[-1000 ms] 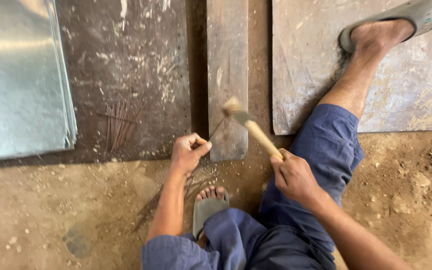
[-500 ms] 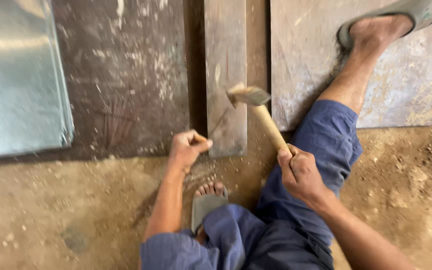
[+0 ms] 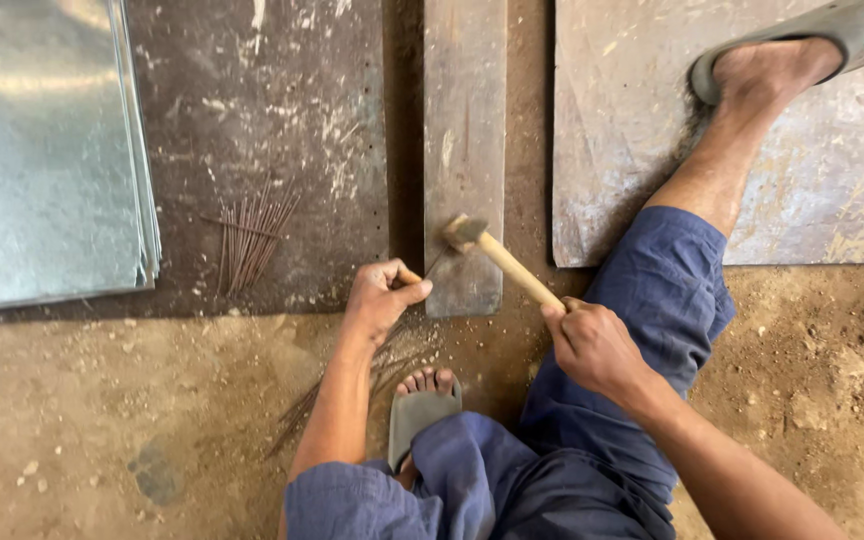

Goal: The person sits on the ground and hammers the tips of thin metal nails against a flat metal plate to point them, holding each nail in one hand and striking it with a hammer in the other, then sets finished nails aside and picks up the next one.

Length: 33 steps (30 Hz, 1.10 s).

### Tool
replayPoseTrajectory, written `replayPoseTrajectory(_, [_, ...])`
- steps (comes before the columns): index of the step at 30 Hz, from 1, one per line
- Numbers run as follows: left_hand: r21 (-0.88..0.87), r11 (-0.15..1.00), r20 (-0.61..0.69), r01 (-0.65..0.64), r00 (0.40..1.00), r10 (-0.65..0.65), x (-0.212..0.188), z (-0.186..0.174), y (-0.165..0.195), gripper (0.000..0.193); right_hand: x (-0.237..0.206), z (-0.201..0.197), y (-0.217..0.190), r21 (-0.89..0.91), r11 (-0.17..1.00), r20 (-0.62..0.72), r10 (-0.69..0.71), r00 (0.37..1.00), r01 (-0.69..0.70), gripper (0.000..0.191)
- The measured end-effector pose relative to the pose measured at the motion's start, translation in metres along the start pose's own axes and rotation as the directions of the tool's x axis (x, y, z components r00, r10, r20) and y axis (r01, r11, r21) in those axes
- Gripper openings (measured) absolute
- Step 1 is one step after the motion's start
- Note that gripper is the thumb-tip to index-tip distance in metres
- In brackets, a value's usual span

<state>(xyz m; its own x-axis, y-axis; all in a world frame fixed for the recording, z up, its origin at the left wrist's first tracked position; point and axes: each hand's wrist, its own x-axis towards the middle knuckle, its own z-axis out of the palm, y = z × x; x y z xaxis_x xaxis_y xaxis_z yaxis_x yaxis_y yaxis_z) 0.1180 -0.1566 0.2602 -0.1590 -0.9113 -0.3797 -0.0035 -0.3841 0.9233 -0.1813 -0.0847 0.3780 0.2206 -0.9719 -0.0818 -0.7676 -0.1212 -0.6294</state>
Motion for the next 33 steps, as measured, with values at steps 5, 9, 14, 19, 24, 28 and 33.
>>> replayPoseTrajectory(5, [-0.019,1.0,-0.016,0.018,1.0,-0.018,-0.001,0.002,0.0,0.012,-0.004,0.005,-0.002,0.094,0.995,0.01,0.045,0.999,-0.045,0.047])
replayPoseTrajectory(9, [0.012,0.999,-0.034,0.042,0.999,-0.042,-0.001,0.005,0.006,0.013,-0.005,0.007,-0.002,-0.044,0.999,0.025,-0.029,0.999,0.03,0.048])
replayPoseTrajectory(14, [0.009,0.997,-0.059,0.076,0.995,-0.076,-0.003,0.007,0.011,0.014,-0.005,0.004,-0.004,0.076,0.996,0.016,-0.056,0.998,0.055,0.043])
replayPoseTrajectory(19, [0.051,0.998,-0.049,0.045,0.998,-0.042,-0.003,0.007,0.009,0.018,-0.002,-0.002,-0.008,-0.05,0.997,0.11,0.058,0.992,-0.053,0.047])
replayPoseTrajectory(24, [0.0,0.998,-0.044,0.069,0.997,-0.069,-0.005,0.005,0.006,0.015,0.004,-0.011,-0.011,0.096,0.995,-0.02,-0.027,0.999,0.028,0.042])
replayPoseTrajectory(28, [0.081,0.996,-0.039,0.026,0.999,-0.023,-0.006,0.004,0.005,0.016,0.011,-0.016,-0.011,0.009,0.998,0.051,0.054,0.997,-0.054,0.051])
replayPoseTrajectory(33, [0.041,0.999,-0.039,0.035,0.999,-0.033,-0.009,0.004,0.004,0.015,0.01,-0.017,-0.011,0.234,0.971,-0.143,-0.023,0.989,0.056,0.032])
